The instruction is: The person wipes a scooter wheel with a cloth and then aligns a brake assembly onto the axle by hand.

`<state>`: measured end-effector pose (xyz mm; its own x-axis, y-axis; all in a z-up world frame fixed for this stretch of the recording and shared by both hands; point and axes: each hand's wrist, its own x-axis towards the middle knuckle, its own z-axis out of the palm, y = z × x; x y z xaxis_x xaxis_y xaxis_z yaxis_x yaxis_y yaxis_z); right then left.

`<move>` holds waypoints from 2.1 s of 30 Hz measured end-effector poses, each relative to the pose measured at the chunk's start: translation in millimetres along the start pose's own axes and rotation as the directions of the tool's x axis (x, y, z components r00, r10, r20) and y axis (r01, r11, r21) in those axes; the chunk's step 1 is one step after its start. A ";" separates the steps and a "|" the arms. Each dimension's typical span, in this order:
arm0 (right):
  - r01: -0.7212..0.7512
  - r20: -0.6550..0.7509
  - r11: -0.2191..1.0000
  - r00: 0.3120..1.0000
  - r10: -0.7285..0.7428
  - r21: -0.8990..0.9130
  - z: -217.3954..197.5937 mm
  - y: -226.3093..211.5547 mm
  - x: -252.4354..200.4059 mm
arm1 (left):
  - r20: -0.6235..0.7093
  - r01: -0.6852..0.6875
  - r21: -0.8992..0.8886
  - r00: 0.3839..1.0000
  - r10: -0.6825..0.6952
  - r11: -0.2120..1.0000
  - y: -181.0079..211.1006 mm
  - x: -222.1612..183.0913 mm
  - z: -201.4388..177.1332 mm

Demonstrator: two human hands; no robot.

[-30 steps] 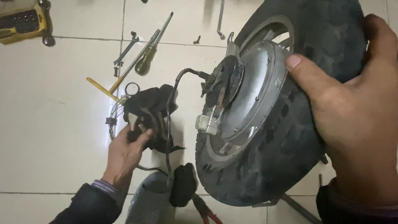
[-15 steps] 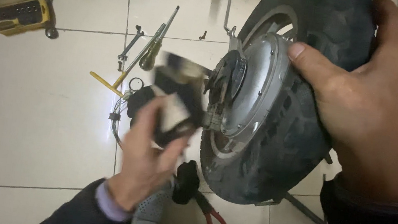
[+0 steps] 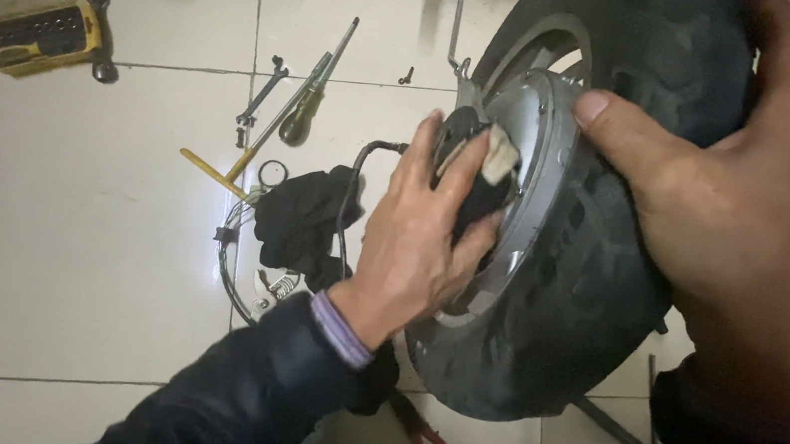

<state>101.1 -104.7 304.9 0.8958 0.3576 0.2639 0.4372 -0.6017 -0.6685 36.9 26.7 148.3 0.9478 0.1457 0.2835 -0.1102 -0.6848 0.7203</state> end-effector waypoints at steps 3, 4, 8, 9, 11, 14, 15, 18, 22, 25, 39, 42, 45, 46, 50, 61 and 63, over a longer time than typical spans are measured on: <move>0.022 0.012 1.000 1.000 -0.022 0.009 -0.9 4.5 0.3 | 0.062 -0.028 -0.095 0.998 0.034 0.995 -1.4 -22.6 -1.7; 0.050 0.019 0.998 0.999 -0.051 0.030 -1.3 5.5 0.8 | 0.094 -0.068 -0.122 0.992 0.079 0.990 -2.2 -30.9 -3.4; 0.026 0.004 0.997 1.000 -0.026 0.074 -2.5 15.8 1.3 | 0.184 -0.040 0.008 0.982 0.037 0.999 -20.0 -56.6 -3.0; -0.006 0.002 0.998 1.000 0.006 0.065 -4.5 17.3 0.7 | 0.198 0.020 -0.024 0.980 -0.015 1.000 -25.3 -60.6 -2.8; -0.038 -0.002 0.998 0.999 0.039 0.056 -7.9 23.4 -1.1 | 0.215 0.077 -0.056 0.975 -0.064 0.995 -34.8 -63.8 -2.4; 0.017 -0.011 0.998 1.000 -0.016 0.064 -13.4 38.5 -9.0 | 0.350 0.471 -0.243 0.858 -0.377 0.848 -36.4 -58.9 -4.1; 0.075 0.012 0.996 0.997 -0.075 0.049 -16.8 44.2 -10.7 | 0.409 0.631 -0.271 0.759 -0.507 0.727 -30.0 -51.1 -6.9; 0.056 0.024 0.993 0.998 -0.058 0.104 -26.0 64.5 -19.8 | 0.507 0.808 -0.311 0.586 -0.632 0.500 -22.8 -31.4 -2.2; -0.006 0.018 0.990 1.000 0.004 0.139 -46.2 106.5 -39.9 | 0.485 0.827 -0.432 0.550 -0.680 0.360 -26.3 -17.8 19.2; -0.121 -0.146 0.992 0.981 0.124 0.026 -58.3 157.4 -81.4 | 0.547 0.851 -0.349 0.525 -0.652 0.392 -14.7 -7.4 19.8; -0.710 -0.157 0.318 0.285 0.946 0.628 -18.1 191.8 -236.8 | 0.445 0.316 -0.135 0.866 -0.227 0.939 -13.6 -24.1 99.9; -0.706 -0.249 0.655 0.606 0.755 0.268 -12.2 236.2 -283.9 | 0.538 0.467 -0.110 0.770 -0.342 0.878 4.5 -15.1 96.7; -0.708 -0.256 0.633 0.579 0.774 0.312 -7.1 216.6 -265.7 | 0.516 0.548 -0.113 0.745 -0.422 0.829 4.2 -37.4 98.7; -0.695 -0.122 0.217 0.184 0.975 0.685 -7.0 198.8 -241.8 | 0.506 0.604 -0.118 0.720 -0.476 0.788 5.3 -44.5 100.9; -0.739 -0.127 0.275 0.251 0.960 0.615 -7.0 214.6 -256.0 | 0.496 0.588 -0.230 0.757 -0.426 0.776 37.4 -74.3 86.2; -0.187 -0.302 0.737 0.953 -0.024 -0.650 -11.7 196.7 -298.9 | 0.954 0.887 -0.270 0.298 -0.018 0.376 58.7 -105.3 29.5; -0.334 -0.144 0.819 0.942 0.303 -0.467 0.0 155.4 -284.4 | 0.955 0.907 -0.273 0.296 -0.025 0.322 61.3 -105.1 24.8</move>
<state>-85.7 -299.9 126.0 0.9879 0.0520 0.1461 0.0957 -0.9456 -0.3109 -62.0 -48.3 146.9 0.5690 -0.6216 -0.5384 0.7422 0.1062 0.6617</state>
